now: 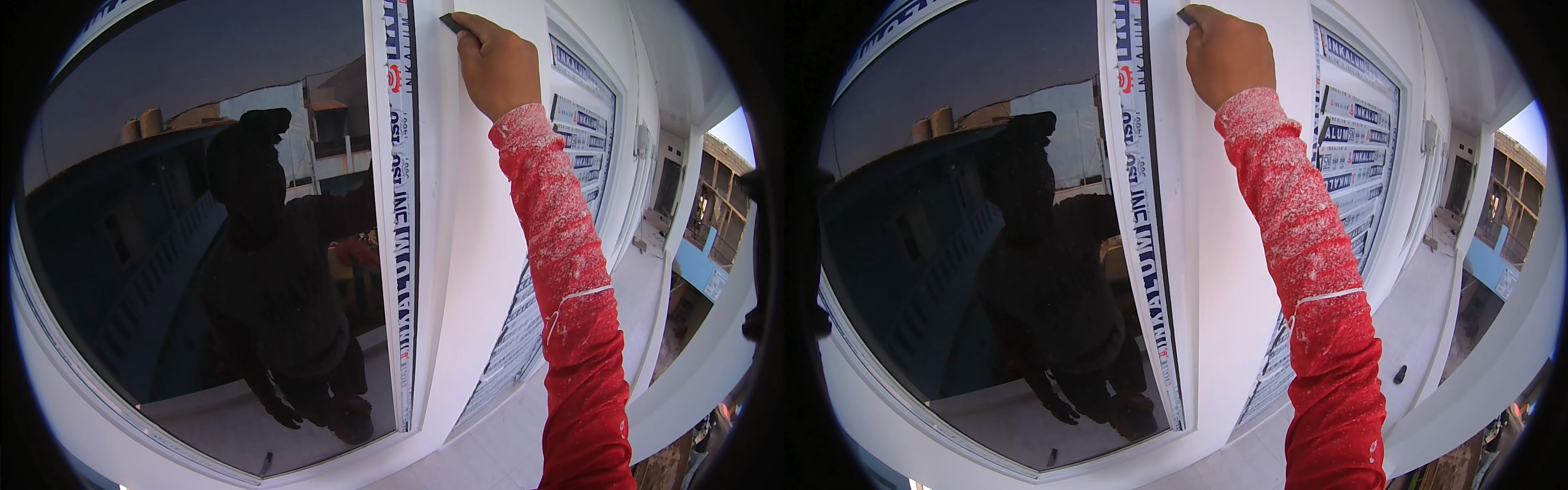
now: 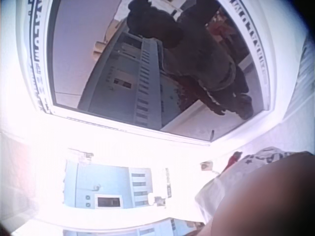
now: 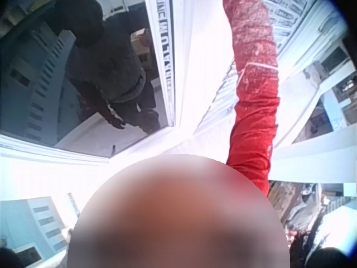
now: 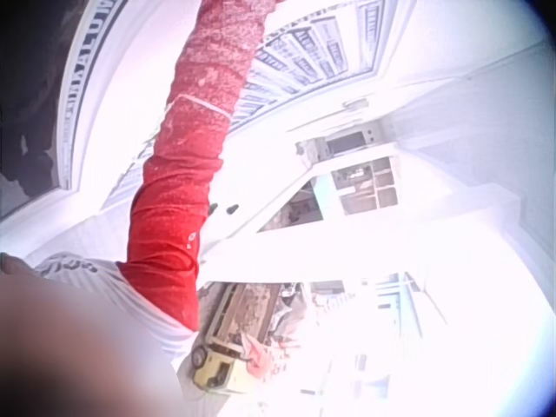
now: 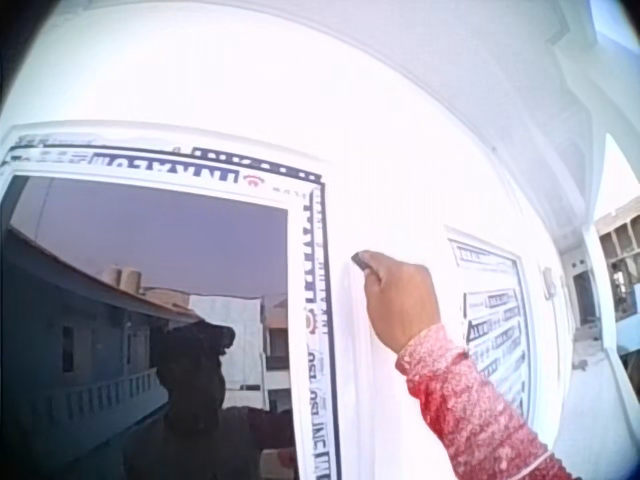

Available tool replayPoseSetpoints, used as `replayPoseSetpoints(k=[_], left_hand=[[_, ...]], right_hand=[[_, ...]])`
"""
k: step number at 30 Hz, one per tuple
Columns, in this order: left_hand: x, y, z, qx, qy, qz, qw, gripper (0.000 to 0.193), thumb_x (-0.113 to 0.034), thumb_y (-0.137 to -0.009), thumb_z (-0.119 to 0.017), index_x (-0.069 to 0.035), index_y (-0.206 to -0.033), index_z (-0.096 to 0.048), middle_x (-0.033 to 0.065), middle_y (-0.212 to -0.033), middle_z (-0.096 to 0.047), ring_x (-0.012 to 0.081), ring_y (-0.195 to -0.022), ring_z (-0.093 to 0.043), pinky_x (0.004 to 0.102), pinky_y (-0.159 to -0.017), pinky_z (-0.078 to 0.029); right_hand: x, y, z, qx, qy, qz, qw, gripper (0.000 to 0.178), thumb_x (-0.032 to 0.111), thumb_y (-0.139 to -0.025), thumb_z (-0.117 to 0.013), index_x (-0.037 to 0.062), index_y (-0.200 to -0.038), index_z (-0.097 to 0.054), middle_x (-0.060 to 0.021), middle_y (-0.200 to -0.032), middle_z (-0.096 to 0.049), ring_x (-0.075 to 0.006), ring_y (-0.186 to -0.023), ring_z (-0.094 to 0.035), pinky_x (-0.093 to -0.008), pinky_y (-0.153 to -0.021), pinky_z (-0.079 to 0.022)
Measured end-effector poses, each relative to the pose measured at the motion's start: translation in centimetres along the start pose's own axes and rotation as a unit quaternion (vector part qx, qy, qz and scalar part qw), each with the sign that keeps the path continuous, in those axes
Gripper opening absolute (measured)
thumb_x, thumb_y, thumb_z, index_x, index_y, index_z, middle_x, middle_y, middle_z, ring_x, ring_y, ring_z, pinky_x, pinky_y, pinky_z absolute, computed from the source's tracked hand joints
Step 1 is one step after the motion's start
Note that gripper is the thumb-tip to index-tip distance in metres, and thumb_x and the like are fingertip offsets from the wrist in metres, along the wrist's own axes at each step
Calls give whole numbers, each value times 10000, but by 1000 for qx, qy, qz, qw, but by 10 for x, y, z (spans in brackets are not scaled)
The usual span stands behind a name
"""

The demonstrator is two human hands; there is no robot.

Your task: The person uses a utility knife to carefully cut and peel protective film from the edges of a white window frame. They work along the bottom, side, and top edges, removing strips of film and exposing the frame surface.

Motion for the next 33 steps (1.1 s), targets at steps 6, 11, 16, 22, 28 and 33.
replayPoseSetpoints(k=[6, 11, 16, 22, 28, 33], left_hand=[[4, -1, 0, 2, -1, 1, 1000, 613, -472, -944, -679, -115, -1382, -441, 93, -1111, -634, 200, -959, -571, 331, -806, -486], [7, 0, -2, 6, 0, 5, 1000, 605, -471, -945, -678, -115, -1376, -449, 91, -1104, -635, 197, -951, -570, 331, -799, -486], [8, 2, -5, 9, 4, 9, 1000, 596, -471, -946, -677, -115, -1370, -456, 89, -1096, -636, 194, -943, -569, 330, -792, -486], [9, 3, -6, 14, 4, 13, 1000, 587, -470, -947, -676, -115, -1363, -465, 87, -1087, -637, 191, -934, -568, 329, -784, -485], [8, 3, -9, 18, 6, 16, 1000, 577, -469, -948, -675, -114, -1356, -474, 84, -1078, -638, 187, -924, -567, 328, -776, -485], [9, 4, -12, 21, 8, 20, 1000, 569, -468, -949, -674, -114, -1350, -481, 82, -1070, -639, 184, -916, -566, 328, -770, -485]], right_hand=[[2, 10, 2, 1, -10, -12, 1000, 273, 197, -981, -601, 107, -1191, -751, -152, -1064, -762, -337, -912, -743, -377, -867, -589], [6, 16, 4, 2, -20, -28, 999, 271, 192, -981, -599, 104, -1187, -752, -150, -1062, -762, -333, -912, -744, -378, -857, -590], [8, 22, 6, 14, -15, -39, 999, 270, 196, -982, -600, 100, -1182, -754, -157, -1044, -764, -331, -890, -746, -376, -843, -593], [12, 31, 9, 17, -14, -34, 999, 270, 206, -987, -604, 94, -1181, -756, -162, -1031, -765, -323, -867, -750, -371, -830, -597], [11, 39, 9, 27, -17, -45, 998, 269, 202, -987, -607, 91, -1184, -754, -162, -1028, -766, -320, -860, -752, -362, -823, -598], [15, 46, 12, 23, -10, -35, 999, 268, 195, -987, -607, 89, -1186, -752, -163, -1018, -766, -321, -836, -752, -358, -812, -600]])
Point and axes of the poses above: each hand's wrist, its own y-axis away from the middle knuckle, its own z-axis out of the back of the hand, x = y × z, the point moved 8 cm from there along -y, towards the middle knuckle
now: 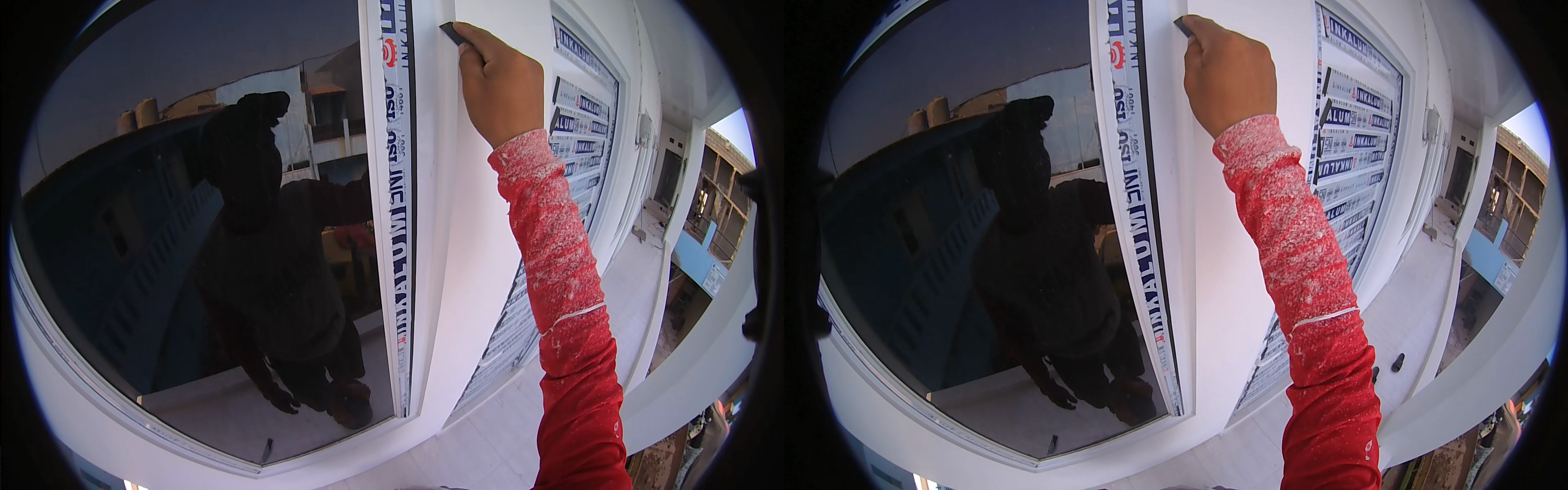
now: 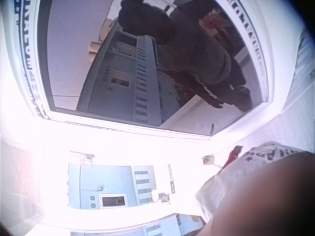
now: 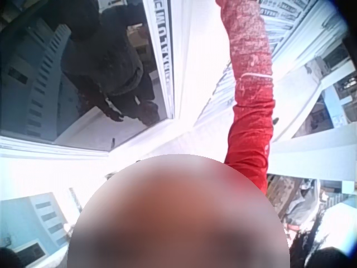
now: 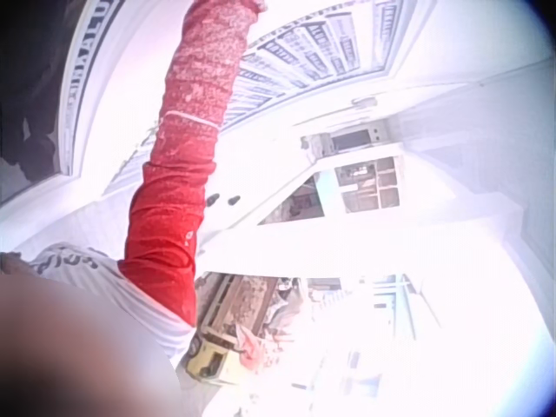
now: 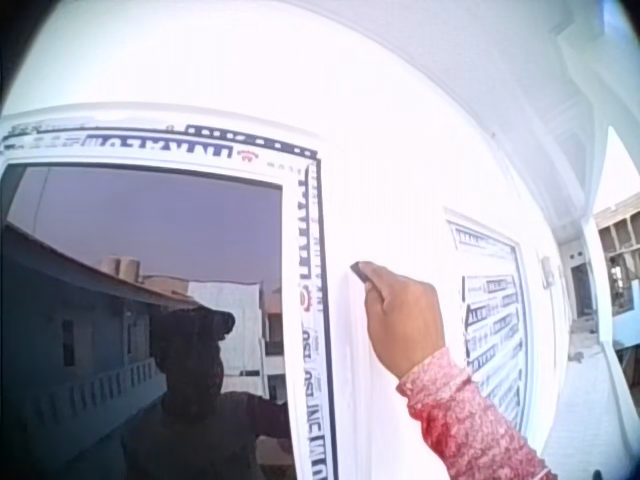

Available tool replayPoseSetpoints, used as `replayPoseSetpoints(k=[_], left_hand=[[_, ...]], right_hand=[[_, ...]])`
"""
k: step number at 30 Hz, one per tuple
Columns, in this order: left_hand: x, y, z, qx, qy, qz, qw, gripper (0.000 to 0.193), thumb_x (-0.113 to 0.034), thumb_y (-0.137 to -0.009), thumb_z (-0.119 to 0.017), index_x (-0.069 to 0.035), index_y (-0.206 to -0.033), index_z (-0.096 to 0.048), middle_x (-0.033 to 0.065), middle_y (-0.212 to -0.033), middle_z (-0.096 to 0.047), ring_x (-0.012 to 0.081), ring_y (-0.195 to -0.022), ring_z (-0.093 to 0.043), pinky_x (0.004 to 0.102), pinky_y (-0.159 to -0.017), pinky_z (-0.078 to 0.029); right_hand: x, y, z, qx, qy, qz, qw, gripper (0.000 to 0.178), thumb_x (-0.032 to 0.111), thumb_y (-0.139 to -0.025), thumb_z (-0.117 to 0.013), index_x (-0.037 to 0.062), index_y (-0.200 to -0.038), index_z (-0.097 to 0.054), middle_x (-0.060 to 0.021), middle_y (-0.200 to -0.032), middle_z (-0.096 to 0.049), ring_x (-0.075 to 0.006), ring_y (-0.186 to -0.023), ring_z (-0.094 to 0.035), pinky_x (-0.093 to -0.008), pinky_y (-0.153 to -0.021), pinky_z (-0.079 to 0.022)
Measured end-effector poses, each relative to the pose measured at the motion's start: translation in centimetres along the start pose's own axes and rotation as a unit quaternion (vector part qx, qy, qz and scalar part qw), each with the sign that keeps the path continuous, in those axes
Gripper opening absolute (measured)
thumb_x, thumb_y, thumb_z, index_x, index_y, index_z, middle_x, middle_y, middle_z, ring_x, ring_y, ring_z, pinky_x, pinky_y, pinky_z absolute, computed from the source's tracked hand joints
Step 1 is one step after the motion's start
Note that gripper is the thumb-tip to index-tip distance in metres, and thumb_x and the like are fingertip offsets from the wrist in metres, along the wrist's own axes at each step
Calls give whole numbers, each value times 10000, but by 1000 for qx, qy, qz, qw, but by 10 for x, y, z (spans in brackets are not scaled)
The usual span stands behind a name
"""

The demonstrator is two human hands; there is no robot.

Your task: The person uses a utility knife to carefully cut and peel protective film from the edges of a white window frame. They work along the bottom, side, and top edges, removing strips of film and exposing the frame surface.

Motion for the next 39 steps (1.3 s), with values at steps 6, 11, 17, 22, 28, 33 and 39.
replayPoseSetpoints(k=[6, 11, 17, 22, 28, 33, 39], left_hand=[[1, -1, -3, 2, 3, 3, 1000, 559, -467, -950, -673, -114, -1343, -490, 80, -1061, -640, 181, -907, -565, 327, -762, -485], [-2, -6, -7, 4, 7, 2, 1000, 552, -467, -950, -672, -114, -1337, -498, 78, -1054, -641, 178, -899, -565, 326, -755, -484], [-4, -9, -10, 6, 11, 4, 1000, 542, -466, -951, -671, -113, -1330, -507, 76, -1044, -642, 175, -889, -564, 326, -747, -484], [-4, -9, -12, 10, 13, 7, 1000, 535, -465, -952, -670, -113, -1324, -514, 74, -1037, -643, 172, -881, -563, 325, -740, -484], [-7, -13, -9, 4, 18, 9, 1000, 526, -464, -953, -669, -113, -1317, -523, 72, -1028, -644, 169, -872, -562, 324, -732, -483], [-14, -27, -4, -4, 23, 4, 1000, 519, -464, -954, -668, -113, -1311, -530, 70, -1020, -645, 166, -864, -561, 323, -725, -483], [-20, -45, -1, -10, 28, -1, 1000, 510, -463, -955, -667, -113, -1303, -539, 68, -1011, -646, 162, -854, -560, 323, -717, -483]], right_hand=[[3, 5, 2, -12, -2, 10, 1000, 251, 159, -974, -609, 85, -1169, -747, -171, -953, -761, -339, -808, -743, -394, -786, -602], [4, 10, 2, -20, -9, 11, 1000, 243, 139, -965, -611, 78, -1160, -742, -175, -921, -757, -344, -792, -737, -411, -769, -603], [5, 15, 4, -26, -24, 15, 999, 242, 136, -962, -611, 72, -1158, -739, -176, -920, -756, -344, -786, -735, -412, -763, -601], [4, 17, 3, -31, -33, 7, 999, 246, 133, -961, -611, 67, -1164, -733, -176, -922, -757, -346, -785, -734, -410, -763, -599], [2, 20, 1, -46, -50, -13, 998, 238, 128, -964, -613, 57, -1159, -729, -171, -936, -759, -344, -781, -734, -392, -765, -599], [0, 22, 0, -61, -70, -19, 996, 233, 118, -964, -621, 42, -1157, -729, -174, -946, -760, -338, -781, -738, -376, -750, -599], [-4, 13, 2, -82, -76, -14, 994, 238, 137, -971, -610, 49, -1154, -735, -170, -937, -761, -335, -777, -738, -379, -753, -599]])
Point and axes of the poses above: each hand's wrist, its own y-axis away from the middle knuckle, its own z-axis out of the back of the hand, x = y × z, the point moved 8 cm from there along -y, towards the middle knuckle
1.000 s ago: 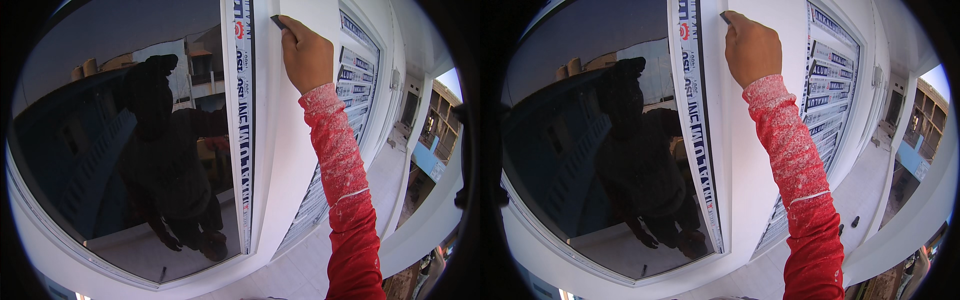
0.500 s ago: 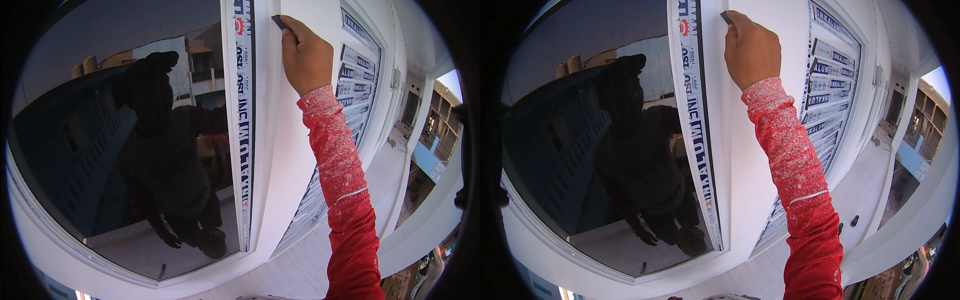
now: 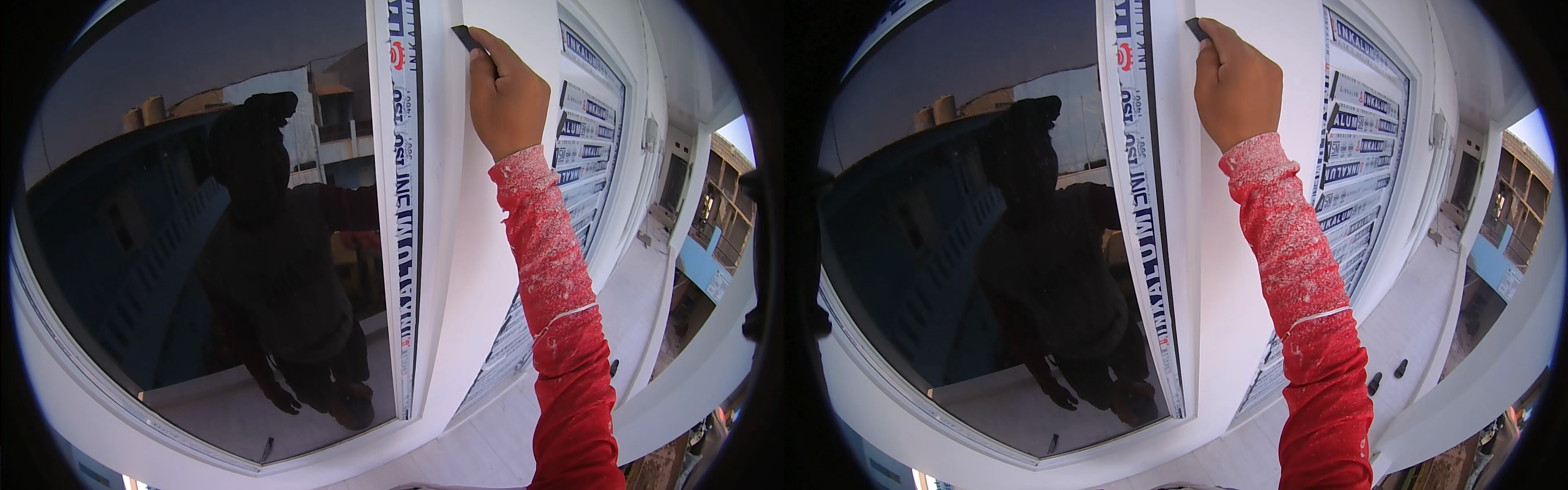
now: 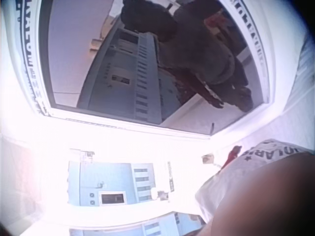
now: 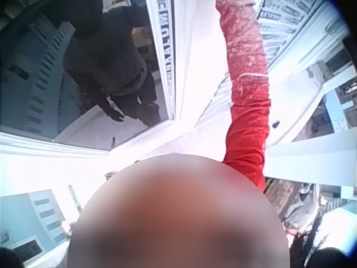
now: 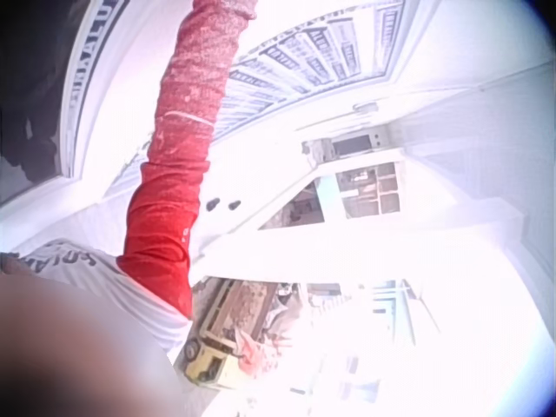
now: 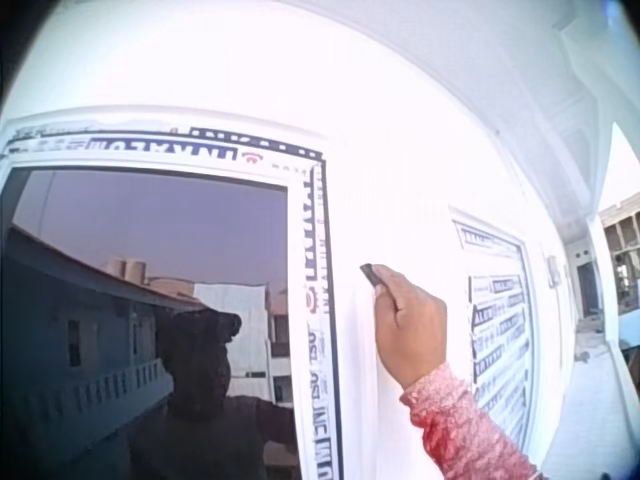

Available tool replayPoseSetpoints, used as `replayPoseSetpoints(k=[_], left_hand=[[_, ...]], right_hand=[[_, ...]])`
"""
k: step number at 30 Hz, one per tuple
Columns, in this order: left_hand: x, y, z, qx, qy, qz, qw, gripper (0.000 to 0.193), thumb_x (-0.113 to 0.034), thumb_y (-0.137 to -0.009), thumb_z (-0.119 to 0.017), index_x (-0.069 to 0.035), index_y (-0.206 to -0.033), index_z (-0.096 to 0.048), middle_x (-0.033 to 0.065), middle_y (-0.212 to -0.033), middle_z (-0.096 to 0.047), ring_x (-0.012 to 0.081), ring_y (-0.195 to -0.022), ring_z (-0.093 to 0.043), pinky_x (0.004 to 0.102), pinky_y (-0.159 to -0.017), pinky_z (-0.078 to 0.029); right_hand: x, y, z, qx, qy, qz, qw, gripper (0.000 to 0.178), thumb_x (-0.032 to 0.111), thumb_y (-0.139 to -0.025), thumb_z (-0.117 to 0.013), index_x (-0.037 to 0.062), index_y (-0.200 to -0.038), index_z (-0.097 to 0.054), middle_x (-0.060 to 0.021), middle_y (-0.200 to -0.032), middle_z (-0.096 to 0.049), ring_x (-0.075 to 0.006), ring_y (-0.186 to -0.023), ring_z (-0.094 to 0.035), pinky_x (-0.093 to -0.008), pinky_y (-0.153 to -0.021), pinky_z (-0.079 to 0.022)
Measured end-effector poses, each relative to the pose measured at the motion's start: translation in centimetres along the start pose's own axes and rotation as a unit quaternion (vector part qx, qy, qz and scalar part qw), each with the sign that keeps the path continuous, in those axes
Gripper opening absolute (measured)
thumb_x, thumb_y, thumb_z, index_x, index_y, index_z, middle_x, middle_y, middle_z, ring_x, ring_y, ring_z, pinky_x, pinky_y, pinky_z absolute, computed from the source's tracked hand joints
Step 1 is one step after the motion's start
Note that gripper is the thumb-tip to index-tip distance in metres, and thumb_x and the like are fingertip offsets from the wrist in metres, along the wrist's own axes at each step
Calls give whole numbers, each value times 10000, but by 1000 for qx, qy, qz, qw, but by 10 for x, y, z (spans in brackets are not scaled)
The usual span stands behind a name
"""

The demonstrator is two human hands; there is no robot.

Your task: The person uses a utility knife to carefully cut and peel protective film from the edges of a white window frame. They work along the bottom, side, and top edges, removing strips of film and exposing the frame surface.

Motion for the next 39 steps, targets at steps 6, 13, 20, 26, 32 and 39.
replayPoseSetpoints(k=[6, 13, 20, 26, 32, 39], left_hand=[[-5, -13, -1, -1, 5, -2, 1000, 502, -462, -956, -666, -112, -1296, -548, 65, -1002, -647, 159, -845, -559, 322, -709, -482], [-14, -25, 0, 0, 8, -3, 1000, 492, -461, -957, -665, -112, -1288, -559, 63, -991, -649, 155, -834, -558, 321, -700, -482], [-22, -32, -5, 6, 12, -3, 1000, 483, -460, -959, -663, -112, -1279, -569, 60, -980, -650, 151, -823, -557, 320, -691, -482], [-27, -38, -6, 11, 12, -5, 1000, 475, -459, -960, -662, -111, -1272, -578, 58, -971, -651, 147, -813, -556, 319, -683, -481], [-30, -43, -8, 13, 14, -4, 1000, 468, -458, -961, -661, -111, -1265, -587, 55, -962, -652, 144, -803, -555, 319, -675, -481], [-32, -50, -10, 16, 18, -3, 1000, 459, -457, -962, -660, -111, -1257, -597, 53, -952, -654, 140, -792, -553, 318, -665, -481]], right_hand=[[-4, -8, -6, 9, 12, 3, 1000, 262, 186, -985, -612, 83, -1183, -750, -151, -929, -773, -281, -745, -743, -335, -719, -590], [-5, -7, -6, 19, 17, -4, 1000, 269, 199, -986, -620, 94, -1192, -758, -142, -953, -780, -257, -754, -753, -316, -715, -590], [2, -3, -3, 34, 28, 2, 999, 254, 162, -964, -617, 73, -1156, -757, -164, -947, -767, -314, -782, -749, -364, -754, -597], [7, 4, -1, 25, 22, 8, 999, 233, 137, -953, -613, 56, -1120, -753, -175, -874, -754, -340, -732, -731, -400, -736, -597], [10, 8, -2, 26, 32, 3, 999, 232, 121, -951, -623, 48, -1134, -743, -171, -888, -756, -337, -753, -735, -399, -737, -598], [12, 15, 0, 37, 45, 9, 998, 235, 107, -947, -631, 32, -1144, -735, -168, -890, -756, -328, -745, -735, -392, -731, -598]])
Point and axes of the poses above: each hand's wrist, its own y-axis away from the middle knuckle, its own z-axis out of the back of the hand, x = y × z, the point moved 8 cm from there along -y, towards the middle knuckle
